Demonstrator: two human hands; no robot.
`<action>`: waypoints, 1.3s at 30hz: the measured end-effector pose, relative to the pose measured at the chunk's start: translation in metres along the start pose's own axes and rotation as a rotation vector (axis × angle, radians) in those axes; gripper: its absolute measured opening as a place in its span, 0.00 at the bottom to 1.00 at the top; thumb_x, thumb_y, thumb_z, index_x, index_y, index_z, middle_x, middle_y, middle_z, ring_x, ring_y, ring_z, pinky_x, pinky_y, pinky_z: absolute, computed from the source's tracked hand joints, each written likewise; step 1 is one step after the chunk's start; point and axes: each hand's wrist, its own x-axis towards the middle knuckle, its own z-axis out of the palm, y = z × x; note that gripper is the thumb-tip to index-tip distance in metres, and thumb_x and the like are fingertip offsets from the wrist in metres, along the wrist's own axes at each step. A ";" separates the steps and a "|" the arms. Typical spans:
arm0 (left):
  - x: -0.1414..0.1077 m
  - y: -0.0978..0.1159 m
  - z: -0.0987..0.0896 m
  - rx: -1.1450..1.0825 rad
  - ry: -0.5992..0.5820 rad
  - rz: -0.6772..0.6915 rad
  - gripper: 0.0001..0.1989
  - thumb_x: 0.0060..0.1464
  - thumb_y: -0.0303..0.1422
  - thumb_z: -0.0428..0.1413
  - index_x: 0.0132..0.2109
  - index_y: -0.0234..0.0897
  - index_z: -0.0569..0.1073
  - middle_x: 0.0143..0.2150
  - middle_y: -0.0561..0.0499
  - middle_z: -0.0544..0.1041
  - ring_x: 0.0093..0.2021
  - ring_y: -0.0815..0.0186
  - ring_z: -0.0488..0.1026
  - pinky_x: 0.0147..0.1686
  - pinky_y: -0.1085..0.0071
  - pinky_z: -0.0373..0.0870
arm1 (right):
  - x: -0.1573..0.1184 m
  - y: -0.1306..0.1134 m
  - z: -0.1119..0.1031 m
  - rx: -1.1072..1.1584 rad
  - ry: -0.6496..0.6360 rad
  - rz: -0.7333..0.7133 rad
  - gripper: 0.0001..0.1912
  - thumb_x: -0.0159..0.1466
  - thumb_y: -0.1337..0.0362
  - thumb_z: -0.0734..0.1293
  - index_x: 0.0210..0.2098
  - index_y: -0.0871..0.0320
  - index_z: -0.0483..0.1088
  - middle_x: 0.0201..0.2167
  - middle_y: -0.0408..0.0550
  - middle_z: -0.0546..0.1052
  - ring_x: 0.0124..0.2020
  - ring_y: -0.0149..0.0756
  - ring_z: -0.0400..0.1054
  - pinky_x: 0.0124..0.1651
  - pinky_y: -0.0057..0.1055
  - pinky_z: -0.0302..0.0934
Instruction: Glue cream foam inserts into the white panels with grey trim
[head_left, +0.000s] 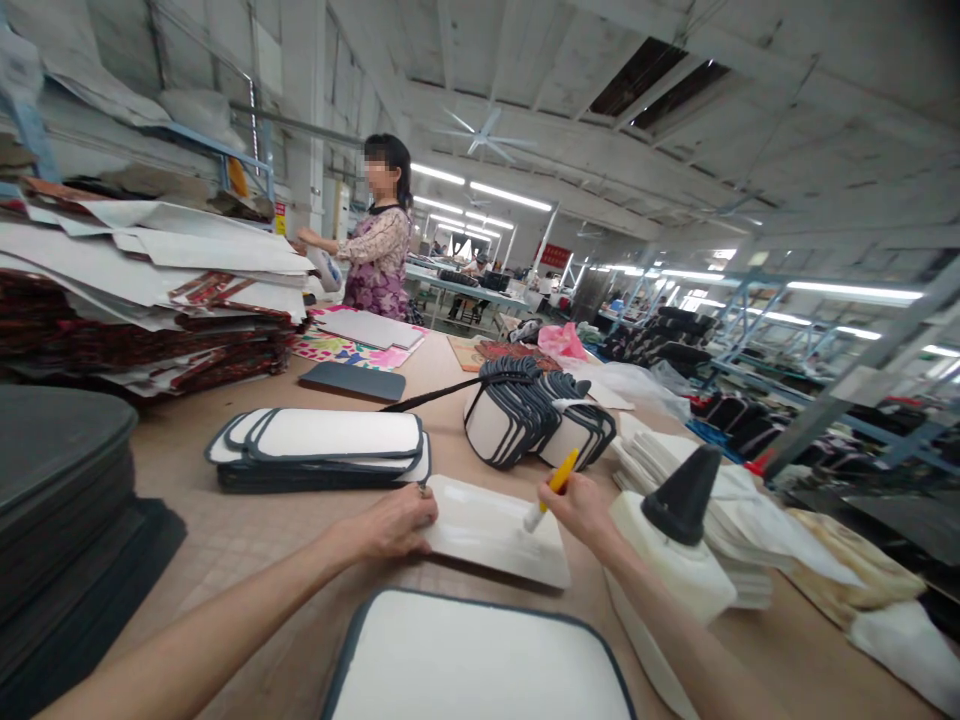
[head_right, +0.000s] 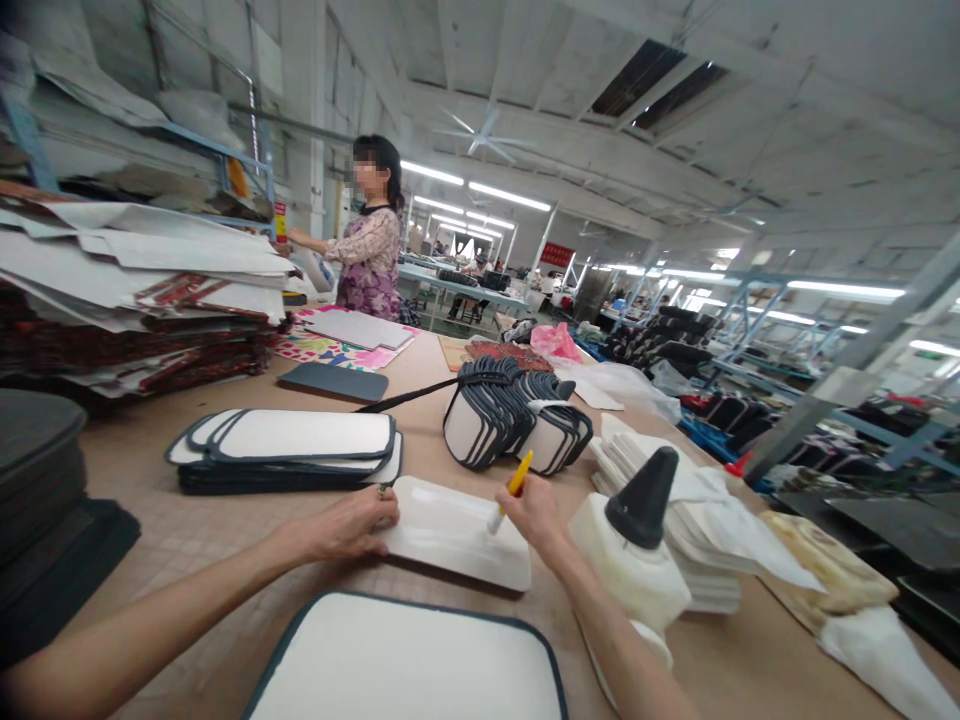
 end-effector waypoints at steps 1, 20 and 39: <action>0.000 0.000 -0.001 0.021 -0.012 0.005 0.10 0.46 0.35 0.60 0.34 0.36 0.68 0.41 0.47 0.70 0.40 0.62 0.67 0.38 0.69 0.64 | 0.007 -0.007 0.008 0.023 -0.003 -0.008 0.11 0.54 0.61 0.60 0.23 0.60 0.70 0.21 0.44 0.73 0.24 0.32 0.67 0.27 0.26 0.55; -0.009 0.012 -0.003 0.205 -0.063 0.085 0.05 0.51 0.26 0.52 0.37 0.32 0.69 0.39 0.41 0.73 0.37 0.59 0.70 0.36 0.66 0.67 | -0.039 -0.014 0.009 0.228 -0.262 -0.294 0.15 0.56 0.55 0.61 0.39 0.54 0.70 0.29 0.43 0.74 0.27 0.32 0.68 0.33 0.30 0.61; -0.002 -0.002 -0.012 0.030 -0.071 0.207 0.09 0.40 0.17 0.52 0.23 0.35 0.70 0.27 0.49 0.75 0.29 0.63 0.70 0.28 0.71 0.64 | -0.049 -0.013 0.027 0.031 -0.374 -0.362 0.11 0.57 0.61 0.61 0.38 0.56 0.65 0.29 0.44 0.73 0.27 0.32 0.67 0.31 0.28 0.58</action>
